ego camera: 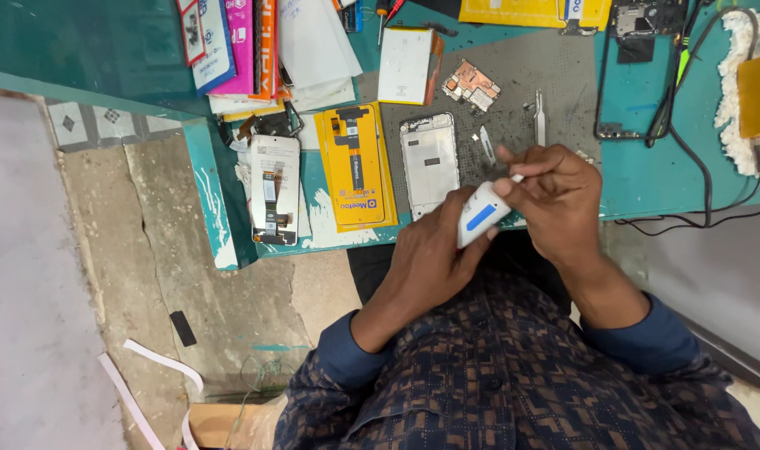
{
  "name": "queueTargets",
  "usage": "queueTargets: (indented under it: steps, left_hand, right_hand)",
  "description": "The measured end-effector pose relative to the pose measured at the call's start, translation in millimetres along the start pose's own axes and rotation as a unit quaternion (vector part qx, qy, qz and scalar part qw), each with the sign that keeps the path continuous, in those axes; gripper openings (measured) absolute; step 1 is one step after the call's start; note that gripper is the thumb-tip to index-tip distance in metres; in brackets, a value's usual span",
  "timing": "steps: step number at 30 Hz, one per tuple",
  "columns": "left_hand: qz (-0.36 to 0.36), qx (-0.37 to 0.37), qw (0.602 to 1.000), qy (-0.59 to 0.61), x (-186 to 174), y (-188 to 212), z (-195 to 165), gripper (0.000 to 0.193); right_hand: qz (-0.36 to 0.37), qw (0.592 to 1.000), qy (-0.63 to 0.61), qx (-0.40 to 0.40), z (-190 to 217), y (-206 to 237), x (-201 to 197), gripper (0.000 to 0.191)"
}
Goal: The person applies adhesive to the edges of a smartphone chassis, then wipes the surface with a cloth. They use a metal spudger to scrape residue from the frame and continue cleaning. Finally, they place a motherboard into the chassis.
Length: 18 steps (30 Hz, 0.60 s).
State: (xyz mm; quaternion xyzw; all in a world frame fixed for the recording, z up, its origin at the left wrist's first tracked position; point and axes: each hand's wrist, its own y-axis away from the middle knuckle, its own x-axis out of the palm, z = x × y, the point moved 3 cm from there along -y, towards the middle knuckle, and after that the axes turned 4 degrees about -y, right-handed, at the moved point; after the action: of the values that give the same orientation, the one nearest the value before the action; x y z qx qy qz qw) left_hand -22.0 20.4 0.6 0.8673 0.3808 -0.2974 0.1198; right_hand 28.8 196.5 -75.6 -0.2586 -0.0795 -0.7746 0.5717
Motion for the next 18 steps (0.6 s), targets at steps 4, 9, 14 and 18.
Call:
queueTargets:
  steps: [4,9,14,18]
  left_hand:
    - [-0.057,0.028,0.998,-0.026,-5,0,6,0.044]
    - [-0.064,0.018,0.987,-0.146,-8,-3,12,0.055]
    - [-0.043,0.042,0.971,-0.231,-17,-13,33,0.065]
    - [-0.119,-0.003,0.919,-0.375,-54,-71,92,0.068]
  right_hand:
    - [-0.038,0.998,0.022,0.049,-1,-3,9,0.013]
    - [-0.053,0.995,0.082,0.018,-15,-11,10,0.009]
    - [-0.080,0.991,0.085,0.060,-24,-21,-2,0.015]
    - [-0.101,0.993,0.035,0.054,-19,-14,-14,0.027]
